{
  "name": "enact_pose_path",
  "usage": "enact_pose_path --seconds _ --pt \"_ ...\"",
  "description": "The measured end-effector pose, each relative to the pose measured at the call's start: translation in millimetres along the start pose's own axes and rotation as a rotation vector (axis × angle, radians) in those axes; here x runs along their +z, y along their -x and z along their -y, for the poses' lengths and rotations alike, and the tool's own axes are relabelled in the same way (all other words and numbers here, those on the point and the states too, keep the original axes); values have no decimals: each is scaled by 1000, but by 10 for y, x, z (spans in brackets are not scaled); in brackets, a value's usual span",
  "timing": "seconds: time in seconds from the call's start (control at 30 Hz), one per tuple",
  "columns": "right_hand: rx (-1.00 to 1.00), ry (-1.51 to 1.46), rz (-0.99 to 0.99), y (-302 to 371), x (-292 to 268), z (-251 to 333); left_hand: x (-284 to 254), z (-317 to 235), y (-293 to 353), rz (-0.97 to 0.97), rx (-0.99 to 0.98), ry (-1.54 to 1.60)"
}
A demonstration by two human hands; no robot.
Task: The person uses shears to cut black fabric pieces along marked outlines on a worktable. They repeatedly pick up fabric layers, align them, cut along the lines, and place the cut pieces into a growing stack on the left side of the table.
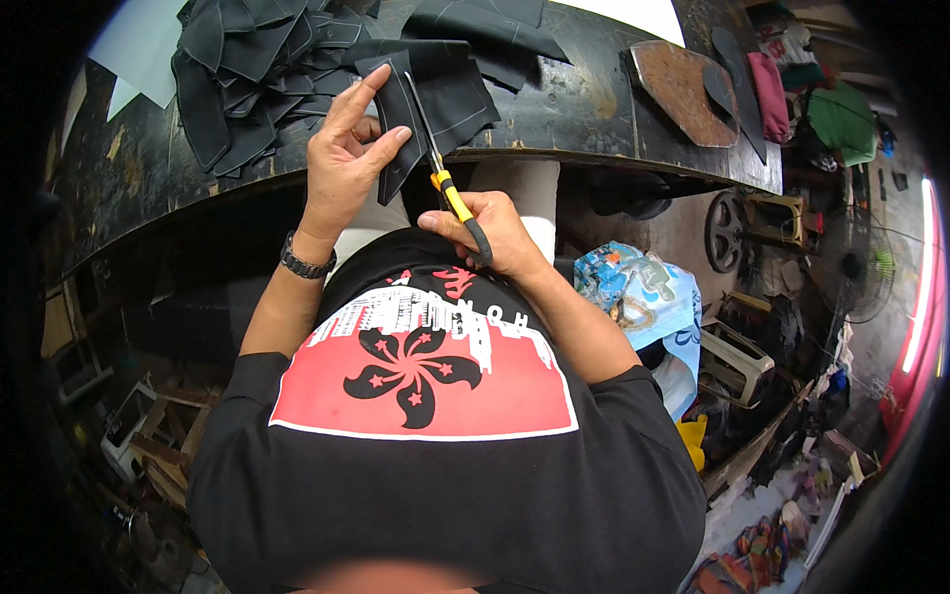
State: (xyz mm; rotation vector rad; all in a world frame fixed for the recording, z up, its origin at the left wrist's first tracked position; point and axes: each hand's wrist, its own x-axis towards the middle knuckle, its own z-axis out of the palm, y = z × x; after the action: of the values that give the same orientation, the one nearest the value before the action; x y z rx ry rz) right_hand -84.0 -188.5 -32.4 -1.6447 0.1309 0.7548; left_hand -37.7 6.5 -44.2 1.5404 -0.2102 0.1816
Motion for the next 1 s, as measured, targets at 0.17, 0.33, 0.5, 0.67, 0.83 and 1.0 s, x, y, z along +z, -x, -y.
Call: enact_pose_path --seconds 0.17,0.33,0.5,0.67,0.83,1.0 --pt "51 21 53 -57 -55 60 6 9 8 18 20 46" --pt "24 -25 59 -96 -49 96 41 6 54 16 4 81" --pt "52 42 51 -32 -59 99 19 32 66 8 -1 92" --pt "57 43 53 -22 -55 105 41 45 63 19 10 80" --pt "11 -77 53 -70 -82 132 106 0 134 78 -11 100" --pt "0 -65 33 -69 -67 94 87 2 139 106 -47 91"
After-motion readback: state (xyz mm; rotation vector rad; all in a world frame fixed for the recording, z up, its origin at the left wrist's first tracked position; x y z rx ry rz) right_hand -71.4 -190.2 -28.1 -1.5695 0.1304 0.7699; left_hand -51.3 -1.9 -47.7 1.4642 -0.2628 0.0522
